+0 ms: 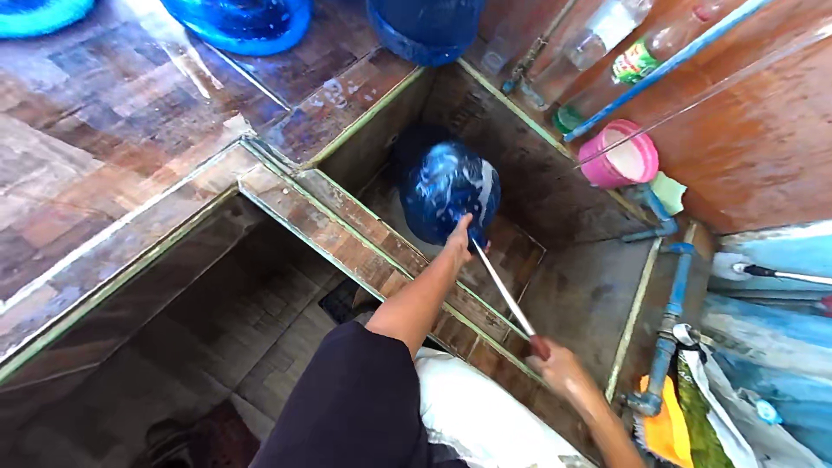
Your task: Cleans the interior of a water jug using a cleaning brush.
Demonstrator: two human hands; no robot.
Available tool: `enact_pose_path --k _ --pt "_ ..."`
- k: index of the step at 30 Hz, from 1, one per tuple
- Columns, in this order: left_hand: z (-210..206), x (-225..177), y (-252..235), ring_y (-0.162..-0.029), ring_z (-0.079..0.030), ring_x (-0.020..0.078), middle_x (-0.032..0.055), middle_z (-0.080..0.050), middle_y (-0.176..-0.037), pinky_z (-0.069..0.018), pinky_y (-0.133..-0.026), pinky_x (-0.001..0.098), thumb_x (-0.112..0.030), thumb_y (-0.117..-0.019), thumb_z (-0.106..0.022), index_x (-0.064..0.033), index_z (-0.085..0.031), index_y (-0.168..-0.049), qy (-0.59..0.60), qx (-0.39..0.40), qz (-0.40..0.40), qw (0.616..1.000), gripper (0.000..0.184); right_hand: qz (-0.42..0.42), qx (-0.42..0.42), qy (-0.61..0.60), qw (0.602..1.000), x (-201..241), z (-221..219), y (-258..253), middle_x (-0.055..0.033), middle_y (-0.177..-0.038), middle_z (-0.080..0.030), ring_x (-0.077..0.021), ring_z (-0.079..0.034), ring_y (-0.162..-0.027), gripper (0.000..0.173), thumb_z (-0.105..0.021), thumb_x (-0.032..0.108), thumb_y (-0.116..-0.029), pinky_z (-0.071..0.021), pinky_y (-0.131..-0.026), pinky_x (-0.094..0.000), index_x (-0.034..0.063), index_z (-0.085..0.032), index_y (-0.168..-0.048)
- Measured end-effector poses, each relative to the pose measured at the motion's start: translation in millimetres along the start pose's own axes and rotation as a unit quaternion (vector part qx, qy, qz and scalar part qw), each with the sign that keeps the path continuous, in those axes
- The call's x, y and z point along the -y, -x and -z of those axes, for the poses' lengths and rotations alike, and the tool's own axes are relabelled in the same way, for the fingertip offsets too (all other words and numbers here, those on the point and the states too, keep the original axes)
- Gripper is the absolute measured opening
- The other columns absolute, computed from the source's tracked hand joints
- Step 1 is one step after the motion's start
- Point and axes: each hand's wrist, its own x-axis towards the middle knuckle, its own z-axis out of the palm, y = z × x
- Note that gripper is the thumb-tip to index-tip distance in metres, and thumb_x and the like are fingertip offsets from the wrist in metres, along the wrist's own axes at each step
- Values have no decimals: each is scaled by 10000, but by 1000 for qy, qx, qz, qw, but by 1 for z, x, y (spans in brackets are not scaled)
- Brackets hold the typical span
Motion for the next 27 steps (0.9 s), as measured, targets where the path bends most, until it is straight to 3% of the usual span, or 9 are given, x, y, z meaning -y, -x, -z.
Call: enact_pose_path --k 2,5,8,10,13,18,21,24,27 --pt "1 4 0 -1202 -549 334 229 -518 -1391 -483 -981 500 -396 -1041 -568 -35 -424 -1473 -43 -16 28 999 581 -53 -63 156 984 3 10 -5 -257 -1100 -714 -415 -701 -1042 358 -632 141 -997 -528 -906 -601 28 -606 -1335" --pt "-16 -2 3 -775 -591 213 138 -576 -1005 -534 -661 325 -321 -1040 -541 -48 -511 -1277 4 -2 3 1000 363 45 -4 -106 993 7 -11 -3 -90 -619 -485 -160 -474 -470 94 -622 86 -1005 -424 -441 -284 12 -594 -1056" --pt "-15 -11 6 -807 -645 246 160 -627 -1016 -569 -716 353 -475 -1047 -467 -77 -489 -1311 110 46 -6 993 478 60 230 -475 847 5 -33 0 114 -498 -429 32 -426 -361 119 -470 110 -965 -390 -357 -124 166 -551 -897" --pt "-8 -11 4 -932 -641 283 186 -620 -1136 -559 -792 416 -543 -1042 -446 -81 -477 -1372 73 8 -7 997 568 45 65 -166 983 8 -7 -1 -47 -548 -440 -121 -439 -413 22 -553 69 -1014 -408 -397 -257 57 -554 -995" --pt "-2 -3 0 -1257 -534 360 256 -492 -1435 -479 -1009 523 -366 -1038 -594 3 -422 -1471 -31 -33 8 999 594 -55 -85 175 979 11 12 -4 -257 -1066 -725 -430 -709 -1019 345 -628 139 -994 -530 -885 -608 28 -610 -1320" --pt "-10 -7 -1 -794 -616 234 147 -593 -1014 -558 -701 353 -357 -1057 -494 -55 -493 -1300 74 40 -12 996 388 52 152 -415 895 14 -41 9 99 -518 -422 28 -410 -375 78 -467 68 -969 -383 -372 -127 122 -518 -944" --pt "-5 -12 6 -976 -638 281 181 -617 -1159 -553 -841 424 -491 -1060 -441 -71 -470 -1370 52 23 4 998 523 30 39 -143 989 15 -13 12 -48 -569 -461 -132 -460 -433 47 -561 57 -1004 -424 -414 -274 44 -571 -1048" --pt "-3 -8 3 -1102 -583 298 210 -551 -1313 -511 -915 443 -375 -1048 -550 -38 -444 -1448 -39 2 36 999 533 -53 -103 159 980 13 6 4 -273 -1033 -725 -452 -714 -980 348 -643 107 -978 -529 -860 -632 10 -610 -1310" --pt "-10 -11 0 -745 -600 210 139 -580 -978 -543 -651 315 -323 -1044 -533 -49 -504 -1277 33 27 19 999 361 41 -25 -124 991 14 -23 7 -109 -661 -513 -182 -484 -492 150 -637 77 -985 -440 -467 -319 -15 -599 -1097"
